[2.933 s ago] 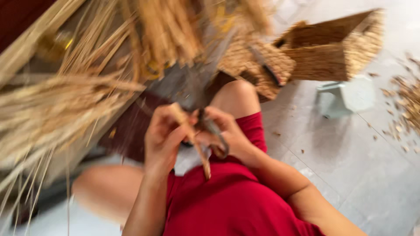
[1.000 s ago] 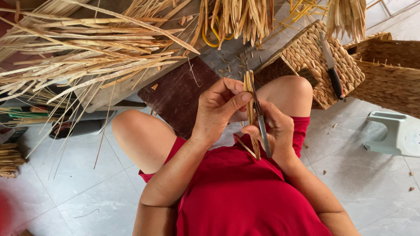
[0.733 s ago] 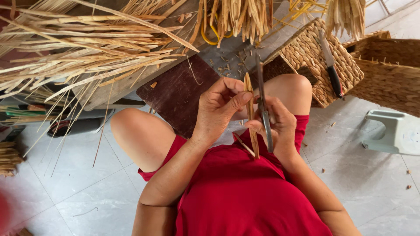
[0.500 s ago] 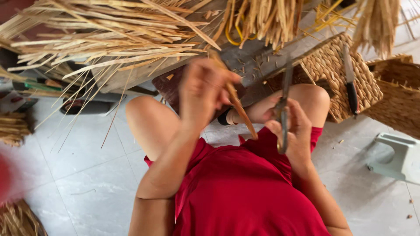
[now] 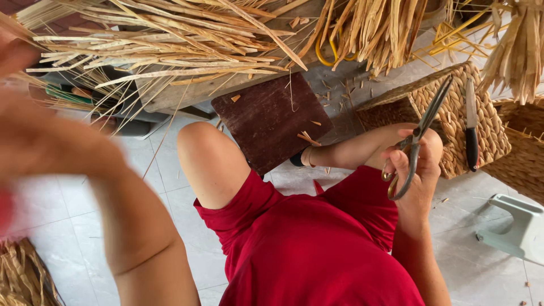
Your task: The person sits on the floor and trims and splits dried plant fiber strips with scissors, cutting off thin edge pieces and setting trimmed strips aside while reaching for new strips from the pile on the workbench.
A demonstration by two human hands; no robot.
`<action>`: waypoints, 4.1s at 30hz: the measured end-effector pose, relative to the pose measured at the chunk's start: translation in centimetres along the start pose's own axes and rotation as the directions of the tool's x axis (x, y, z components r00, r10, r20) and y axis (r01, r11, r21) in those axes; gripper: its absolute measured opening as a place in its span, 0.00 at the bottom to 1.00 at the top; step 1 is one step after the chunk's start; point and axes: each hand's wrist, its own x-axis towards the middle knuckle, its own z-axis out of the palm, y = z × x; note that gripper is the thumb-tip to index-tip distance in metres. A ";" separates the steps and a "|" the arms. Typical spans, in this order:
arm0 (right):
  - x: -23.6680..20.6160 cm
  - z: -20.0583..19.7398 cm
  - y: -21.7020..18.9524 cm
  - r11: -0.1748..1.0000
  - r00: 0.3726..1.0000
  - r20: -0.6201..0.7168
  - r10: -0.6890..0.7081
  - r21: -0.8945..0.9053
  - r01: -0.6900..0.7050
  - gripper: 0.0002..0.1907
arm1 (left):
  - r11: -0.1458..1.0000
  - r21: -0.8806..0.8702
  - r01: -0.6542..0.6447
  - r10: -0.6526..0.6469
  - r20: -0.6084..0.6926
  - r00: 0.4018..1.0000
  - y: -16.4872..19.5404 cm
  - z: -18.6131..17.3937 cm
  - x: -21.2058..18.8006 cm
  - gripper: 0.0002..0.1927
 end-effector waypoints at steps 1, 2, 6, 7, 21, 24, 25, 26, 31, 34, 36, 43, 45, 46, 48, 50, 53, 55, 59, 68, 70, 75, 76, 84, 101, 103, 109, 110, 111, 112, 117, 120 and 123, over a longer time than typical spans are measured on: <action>0.1 0.1 0.2 1.000 1.000 0.001 0.007 0.001 -0.007 0.21 | 0.983 -0.171 -0.061 0.093 0.184 0.979 0.3 3.5 -1.4 0.09; 0.2 0.1 0.3 1.000 1.000 -0.002 0.014 0.001 -0.014 0.21 | 0.953 -0.288 -0.091 0.182 0.309 0.933 0.8 6.3 -2.9 0.10; 0.1 -0.3 0.5 1.000 1.000 -0.010 0.024 -0.010 -0.024 0.20 | 0.966 -0.253 -0.050 0.211 0.664 0.717 3.7 11.7 -10.6 0.17; 0.1 -0.4 0.6 0.999 0.999 -0.023 0.035 -0.017 -0.036 0.20 | 0.961 -0.042 0.273 -0.098 0.871 0.481 4.4 12.5 -12.4 0.22; 0.1 -1.5 2.6 0.985 0.985 -0.002 0.173 -0.003 -0.173 0.23 | 0.977 0.202 -0.068 -0.202 0.979 0.017 17.9 26.2 -24.4 0.14; 0.1 -1.7 2.2 0.979 0.978 -0.042 0.205 0.005 -0.205 0.23 | 0.943 0.323 0.082 -0.314 0.944 -0.105 17.8 26.7 -23.4 0.14; 0.1 -1.7 2.1 0.978 0.977 -0.053 0.208 0.004 -0.208 0.23 | 0.906 0.395 0.154 -0.361 0.909 -0.209 17.5 26.7 -23.1 0.14; 0.1 -1.6 2.0 0.978 0.976 -0.063 0.210 0.001 -0.210 0.23 | 0.856 0.469 0.217 -0.394 0.864 -0.313 17.2 26.7 -22.9 0.14; 0.2 -1.2 1.7 0.978 0.977 -0.052 0.205 -0.021 -0.207 0.23 | 0.899 0.245 0.362 -0.297 0.950 0.094 15.3 26.1 -22.5 0.09; 0.0 -0.9 1.5 0.982 0.983 -0.035 0.179 -0.049 -0.180 0.23 | 0.656 0.410 0.634 -0.401 0.901 -0.169 13.8 25.5 -22.3 0.08; -0.3 -0.7 1.4 0.981 0.983 -0.030 0.179 -0.069 -0.181 0.24 | 0.385 0.523 0.760 -0.397 0.838 -0.375 13.1 24.9 -21.8 0.07; -1.2 0.0 1.0 0.983 0.986 0.004 0.167 -0.084 -0.166 0.24 | 0.615 0.470 0.633 -0.332 0.883 -0.332 13.5 23.6 -19.7 0.10; -1.4 0.1 0.9 0.982 0.988 0.002 0.157 -0.105 -0.156 0.24 | 0.554 0.392 0.734 -0.221 0.920 -0.323 14.0 23.3 -19.0 0.11; -1.5 0.1 0.8 0.982 0.988 0.002 0.156 -0.104 -0.155 0.24 | 0.440 0.354 0.825 -0.152 0.935 -0.320 14.2 23.2 -18.7 0.13; -1.7 0.2 0.6 0.983 0.988 0.002 0.155 -0.100 -0.154 0.24 | 0.211 0.290 0.933 -0.038 0.957 -0.289 14.3 22.8 -18.3 0.16; -1.8 0.2 0.6 0.985 0.989 0.008 0.146 -0.093 -0.145 0.24 | -0.002 0.238 0.971 0.051 0.970 -0.238 14.2 22.6 -18.2 0.21; -2.1 0.1 0.4 0.984 0.989 0.001 0.149 -0.100 -0.149 0.24 | -0.044 0.117 0.992 0.101 0.988 -0.112 13.7 22.4 -18.5 0.20; -2.3 0.0 0.3 0.984 0.989 0.001 0.146 -0.101 -0.145 0.24 | -0.054 0.084 0.995 0.019 0.996 -0.083 13.4 22.3 -18.5 0.17; -2.5 -0.2 0.3 0.985 0.992 0.001 0.128 -0.116 -0.127 0.24 | -0.172 0.090 0.981 -0.087 0.991 -0.106 13.5 22.2 -17.6 0.14; -2.3 0.9 -0.3 0.998 0.989 0.143 -0.026 0.053 0.019 0.32 | -0.878 -0.057 0.475 0.042 0.980 0.196 21.6 15.6 -12.6 0.09; -2.0 1.6 -0.7 0.997 0.979 0.188 -0.082 0.025 0.078 0.34 | -0.904 -0.027 0.427 0.079 0.970 0.230 23.6 12.1 -12.2 0.05; -1.5 2.6 -2.0 0.997 0.972 0.224 -0.075 -0.007 0.078 0.35 | -0.937 0.062 0.344 0.080 0.996 0.036 26.0 5.6 -11.3 0.13; -1.6 2.6 -2.2 0.998 0.973 0.223 -0.064 -0.011 0.068 0.36 | -0.938 0.059 0.340 0.068 0.998 0.013 26.1 4.7 -11.0 0.14; -2.4 3.2 -3.3 0.998 0.973 0.227 -0.050 -0.024 0.057 0.38 | -0.952 0.048 0.302 0.030 0.998 -0.062 25.8 1.5 -9.3 0.14; -2.4 1.8 -4.0 0.990 0.971 0.199 -0.129 -0.037 0.139 0.37 | 0.754 -0.570 0.326 0.200 0.672 0.713 27.4 -0.1 -2.1 0.20; -2.6 1.6 -4.0 0.985 0.972 0.187 -0.145 -0.067 0.160 0.36 | 0.702 -0.562 0.437 0.213 0.751 0.624 27.3 1.3 -2.2 0.20; -3.4 0.9 -4.0 0.972 0.993 0.052 -0.108 -0.207 0.116 0.28 | 0.633 -0.530 0.564 0.251 0.830 0.498 27.5 2.1 -2.9 0.14; -3.5 0.7 -4.2 0.966 0.996 0.018 -0.091 -0.242 0.093 0.27 | 0.620 -0.521 0.587 0.242 0.838 0.489 27.7 2.0 -2.7 0.13; -3.7 0.7 -4.3 0.959 0.997 -0.017 -0.076 -0.276 0.069 0.26 | 0.533 -0.463 0.709 0.208 0.883 0.420 28.0 1.9 -2.5 0.13; -3.5 0.8 -4.4 0.974 0.993 -0.018 -0.116 -0.196 0.111 0.26 | 0.435 -0.391 0.811 0.185 0.921 0.344 28.2 1.8 -2.3 0.12; -2.4 1.9 -6.0 0.927 0.926 -0.102 -0.363 0.058 0.369 0.25 | 0.358 -0.449 0.819 0.257 0.890 0.376 29.8 1.5 -1.5 0.13; -2.2 2.4 -7.6 0.893 0.898 -0.136 -0.419 0.116 0.435 0.25 | 0.429 -0.530 0.731 0.275 0.848 0.453 30.9 1.3 -1.5 0.12; -1.8 2.6 -8.7 0.864 0.881 -0.119 -0.459 0.170 0.473 0.25 | 0.319 -0.419 0.850 0.244 0.903 0.354 31.8 1.3 -1.8 0.10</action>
